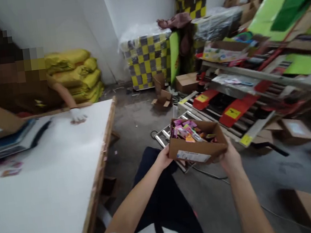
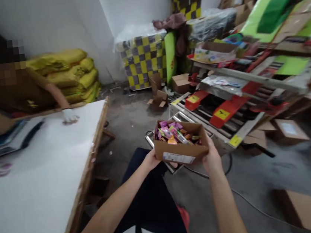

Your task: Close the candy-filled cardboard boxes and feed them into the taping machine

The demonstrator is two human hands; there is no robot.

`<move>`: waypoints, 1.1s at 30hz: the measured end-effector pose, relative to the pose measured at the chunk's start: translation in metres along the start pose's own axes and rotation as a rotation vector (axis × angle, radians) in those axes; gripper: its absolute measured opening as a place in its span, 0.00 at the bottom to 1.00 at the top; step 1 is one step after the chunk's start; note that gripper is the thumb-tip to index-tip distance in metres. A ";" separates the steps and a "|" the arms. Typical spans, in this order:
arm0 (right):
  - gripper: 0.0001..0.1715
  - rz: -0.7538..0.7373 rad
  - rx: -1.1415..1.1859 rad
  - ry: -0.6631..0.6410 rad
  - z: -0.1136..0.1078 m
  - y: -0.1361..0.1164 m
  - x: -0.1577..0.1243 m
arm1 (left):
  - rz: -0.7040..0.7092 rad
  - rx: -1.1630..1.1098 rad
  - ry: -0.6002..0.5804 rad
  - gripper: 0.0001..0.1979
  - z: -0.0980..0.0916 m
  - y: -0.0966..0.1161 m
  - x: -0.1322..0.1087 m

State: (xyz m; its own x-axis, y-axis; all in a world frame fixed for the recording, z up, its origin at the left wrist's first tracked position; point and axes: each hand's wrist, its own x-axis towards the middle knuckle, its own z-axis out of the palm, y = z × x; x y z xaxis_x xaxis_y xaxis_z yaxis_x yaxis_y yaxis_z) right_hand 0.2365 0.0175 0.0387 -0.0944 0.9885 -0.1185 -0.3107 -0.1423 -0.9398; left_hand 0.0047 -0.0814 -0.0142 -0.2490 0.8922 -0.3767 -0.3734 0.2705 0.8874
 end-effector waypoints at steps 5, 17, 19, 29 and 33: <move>0.36 -0.078 -0.026 -0.067 -0.014 0.014 0.042 | 0.032 0.070 0.129 0.09 0.017 -0.021 0.023; 0.28 -0.203 -0.375 -0.071 -0.025 -0.012 0.043 | 0.514 0.376 0.033 0.13 -0.009 0.060 0.004; 0.25 -0.276 -0.540 -0.183 -0.026 -0.029 0.043 | 0.528 0.502 -0.122 0.11 -0.001 0.076 0.008; 0.47 0.032 -0.788 -0.834 -0.012 -0.045 0.043 | 0.357 1.305 -0.370 0.08 0.058 0.099 0.032; 0.42 -0.044 -0.910 -0.860 -0.010 -0.053 0.049 | 0.346 1.578 -0.319 0.12 0.075 0.099 0.035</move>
State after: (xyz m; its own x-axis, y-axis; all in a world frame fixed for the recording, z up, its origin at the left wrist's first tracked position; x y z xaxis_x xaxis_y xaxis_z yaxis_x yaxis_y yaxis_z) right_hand 0.2574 0.0736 0.0795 -0.7931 0.5887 -0.1562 0.4037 0.3159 -0.8586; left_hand 0.0258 0.0034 0.0799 0.1353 0.9647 -0.2259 0.9300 -0.0451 0.3647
